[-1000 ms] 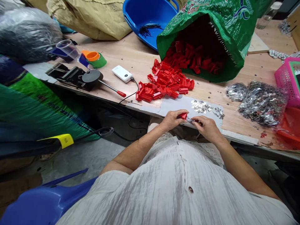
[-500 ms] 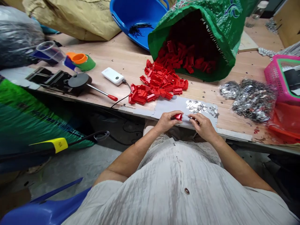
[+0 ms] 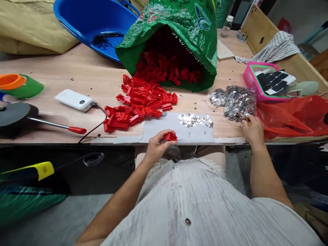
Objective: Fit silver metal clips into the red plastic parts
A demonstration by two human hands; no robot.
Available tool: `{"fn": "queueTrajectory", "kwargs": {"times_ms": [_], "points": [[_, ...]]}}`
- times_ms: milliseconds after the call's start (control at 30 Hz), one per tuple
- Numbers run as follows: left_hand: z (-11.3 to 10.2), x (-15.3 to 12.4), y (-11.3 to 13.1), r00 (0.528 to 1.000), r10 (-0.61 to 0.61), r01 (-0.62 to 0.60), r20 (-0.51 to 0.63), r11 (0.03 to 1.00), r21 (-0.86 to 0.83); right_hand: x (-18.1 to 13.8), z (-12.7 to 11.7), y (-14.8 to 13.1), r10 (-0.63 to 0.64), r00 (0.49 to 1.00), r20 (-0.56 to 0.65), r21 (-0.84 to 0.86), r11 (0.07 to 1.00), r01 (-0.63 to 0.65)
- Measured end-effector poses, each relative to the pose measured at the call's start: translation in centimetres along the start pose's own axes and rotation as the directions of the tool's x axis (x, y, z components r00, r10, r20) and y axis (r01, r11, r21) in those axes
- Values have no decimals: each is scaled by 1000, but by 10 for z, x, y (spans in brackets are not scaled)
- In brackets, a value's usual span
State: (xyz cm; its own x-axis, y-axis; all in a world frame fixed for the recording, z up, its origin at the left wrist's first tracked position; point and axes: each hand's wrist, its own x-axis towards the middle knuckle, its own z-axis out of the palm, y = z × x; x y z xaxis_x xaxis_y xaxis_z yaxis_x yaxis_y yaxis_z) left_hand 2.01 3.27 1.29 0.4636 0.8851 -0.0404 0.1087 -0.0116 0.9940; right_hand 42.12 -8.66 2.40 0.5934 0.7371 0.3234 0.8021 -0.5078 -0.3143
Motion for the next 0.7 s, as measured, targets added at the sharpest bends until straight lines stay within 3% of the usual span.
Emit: {"fn": "queueTrajectory", "kwargs": {"times_ms": [167,500,600,700], "points": [[1,-5,0,1000,2,-1,-9,999,40,-5,-10,27,70,990,122,-90,994,-60],[4,-9,-5,999,33,-34,8,998,61,-14,-6,22,180,961,210,-213,968,-135],[4,-10,-6,999,40,-39,-10,997,59,-19,-8,15,119,969,219,-109,989,-97],[7,-10,-6,997,64,-62,-50,998,33,-28,-11,0,-35,978,204,121,993,10]]}}
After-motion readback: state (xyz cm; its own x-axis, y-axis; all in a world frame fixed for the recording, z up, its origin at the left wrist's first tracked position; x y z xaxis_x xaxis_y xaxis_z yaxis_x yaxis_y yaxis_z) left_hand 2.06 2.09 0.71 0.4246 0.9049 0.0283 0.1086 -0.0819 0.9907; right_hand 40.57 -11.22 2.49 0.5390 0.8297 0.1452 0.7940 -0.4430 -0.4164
